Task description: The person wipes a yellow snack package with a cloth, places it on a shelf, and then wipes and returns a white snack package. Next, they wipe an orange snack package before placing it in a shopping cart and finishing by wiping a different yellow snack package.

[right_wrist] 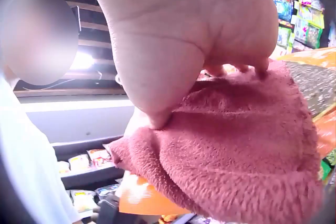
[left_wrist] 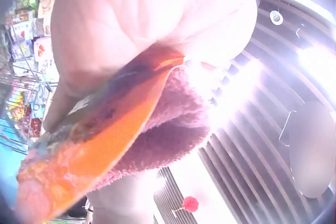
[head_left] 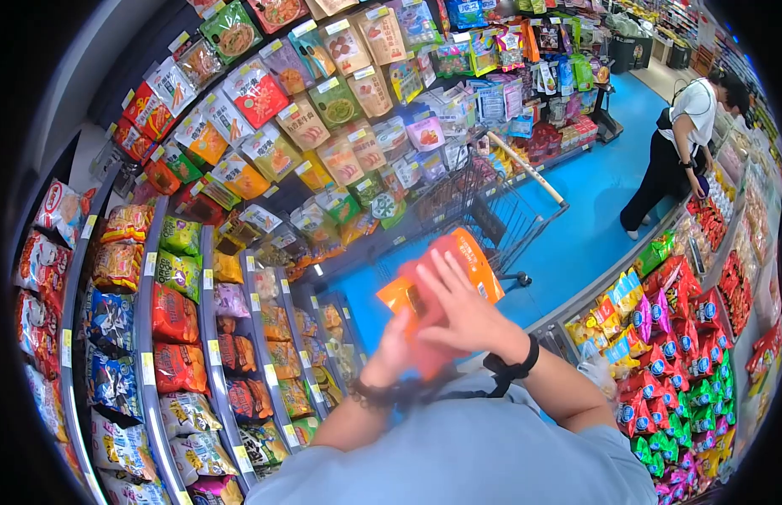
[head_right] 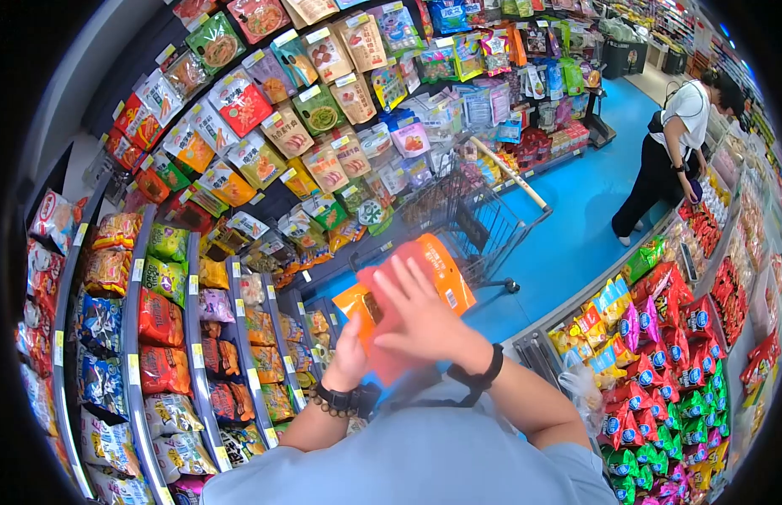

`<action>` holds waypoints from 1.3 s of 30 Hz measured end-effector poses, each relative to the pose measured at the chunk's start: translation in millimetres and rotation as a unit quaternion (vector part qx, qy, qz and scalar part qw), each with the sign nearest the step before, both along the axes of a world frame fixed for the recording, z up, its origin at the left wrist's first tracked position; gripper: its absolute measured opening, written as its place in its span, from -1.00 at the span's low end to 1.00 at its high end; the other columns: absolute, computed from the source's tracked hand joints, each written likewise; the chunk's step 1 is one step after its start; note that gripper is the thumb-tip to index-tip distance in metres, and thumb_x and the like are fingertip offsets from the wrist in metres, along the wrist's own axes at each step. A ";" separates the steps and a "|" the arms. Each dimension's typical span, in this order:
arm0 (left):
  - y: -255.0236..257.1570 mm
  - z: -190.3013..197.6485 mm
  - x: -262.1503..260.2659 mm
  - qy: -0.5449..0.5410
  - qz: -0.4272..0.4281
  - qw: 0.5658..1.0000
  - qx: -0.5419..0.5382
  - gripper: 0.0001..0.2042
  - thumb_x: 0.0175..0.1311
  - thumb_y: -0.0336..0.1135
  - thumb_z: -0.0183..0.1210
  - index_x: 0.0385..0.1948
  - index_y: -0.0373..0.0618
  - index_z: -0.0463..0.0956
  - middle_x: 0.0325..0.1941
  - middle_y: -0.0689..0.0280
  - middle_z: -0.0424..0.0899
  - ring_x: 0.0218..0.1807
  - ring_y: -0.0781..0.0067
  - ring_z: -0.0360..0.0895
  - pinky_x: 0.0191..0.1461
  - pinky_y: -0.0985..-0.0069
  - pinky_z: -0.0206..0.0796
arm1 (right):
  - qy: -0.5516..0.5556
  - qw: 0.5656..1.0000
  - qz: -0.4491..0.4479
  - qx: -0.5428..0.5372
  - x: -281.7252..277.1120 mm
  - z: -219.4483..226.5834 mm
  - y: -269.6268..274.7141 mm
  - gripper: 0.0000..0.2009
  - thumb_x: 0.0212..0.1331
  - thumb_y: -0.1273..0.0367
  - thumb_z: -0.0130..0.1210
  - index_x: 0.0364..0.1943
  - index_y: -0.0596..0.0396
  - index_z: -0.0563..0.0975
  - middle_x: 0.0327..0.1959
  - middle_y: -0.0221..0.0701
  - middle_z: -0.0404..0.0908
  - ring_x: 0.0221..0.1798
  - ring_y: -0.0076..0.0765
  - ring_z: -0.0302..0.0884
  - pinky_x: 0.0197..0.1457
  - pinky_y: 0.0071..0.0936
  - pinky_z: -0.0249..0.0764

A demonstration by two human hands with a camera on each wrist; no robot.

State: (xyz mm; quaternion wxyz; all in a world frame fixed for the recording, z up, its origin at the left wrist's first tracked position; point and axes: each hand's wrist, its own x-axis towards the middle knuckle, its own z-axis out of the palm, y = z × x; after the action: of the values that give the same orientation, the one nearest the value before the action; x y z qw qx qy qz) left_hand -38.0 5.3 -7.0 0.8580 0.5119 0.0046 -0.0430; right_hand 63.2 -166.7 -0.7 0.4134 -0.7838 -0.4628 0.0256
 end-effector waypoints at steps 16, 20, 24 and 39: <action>10.0 -23.6 -11.8 0.051 0.067 0.986 -0.144 -0.44 0.70 -0.14 -0.18 0.58 -0.30 0.18 0.60 0.06 0.38 0.59 0.12 0.36 0.66 0.14 0.18 | -0.027 0.999 0.026 -0.019 14.3 2.8 1.2 -0.06 0.20 0.07 0.43 0.66 -0.10 0.22 0.73 0.08 0.01 0.73 0.51 -0.11 0.73 0.20 -0.01; 14.6 -33.2 -16.9 0.010 -0.013 0.972 -0.233 -0.45 0.71 -0.13 -0.16 0.56 -0.30 0.21 0.58 0.06 0.40 0.57 0.11 0.40 0.64 0.15 0.22 | 0.130 0.989 -0.011 0.074 40.2 -47.4 -3.7 0.04 0.24 0.11 0.39 0.70 0.13 0.01 0.71 0.17 -0.02 0.73 0.46 -0.10 0.75 0.07 -0.02; 11.6 -38.7 -7.5 0.056 0.052 0.990 -0.116 -0.45 0.69 -0.14 -0.10 0.55 -0.31 0.25 0.57 0.09 0.41 0.54 0.20 0.42 0.63 0.20 0.25 | -0.033 0.998 0.048 -0.011 5.7 -18.8 10.7 0.06 0.16 0.09 0.44 0.66 0.22 0.08 0.73 0.22 -0.14 0.77 0.46 -0.27 0.76 0.18 -0.16; 13.4 -6.0 -10.0 0.024 0.098 0.991 -0.085 -0.42 0.75 0.04 -0.14 0.50 -0.27 0.32 0.43 0.17 0.55 0.38 0.34 0.55 0.46 0.32 0.41 | -0.099 0.995 0.015 0.018 -5.8 -24.6 13.4 0.07 0.02 -0.02 0.54 0.63 -0.05 0.23 0.66 0.28 -0.02 0.69 0.75 -0.25 0.65 0.50 -0.07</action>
State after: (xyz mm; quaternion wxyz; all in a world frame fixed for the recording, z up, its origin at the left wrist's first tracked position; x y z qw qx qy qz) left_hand -48.0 18.7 -13.0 0.8981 0.4330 0.0718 0.0290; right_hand 57.4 -153.3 -25.3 0.3792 -0.7676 -0.5139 -0.0543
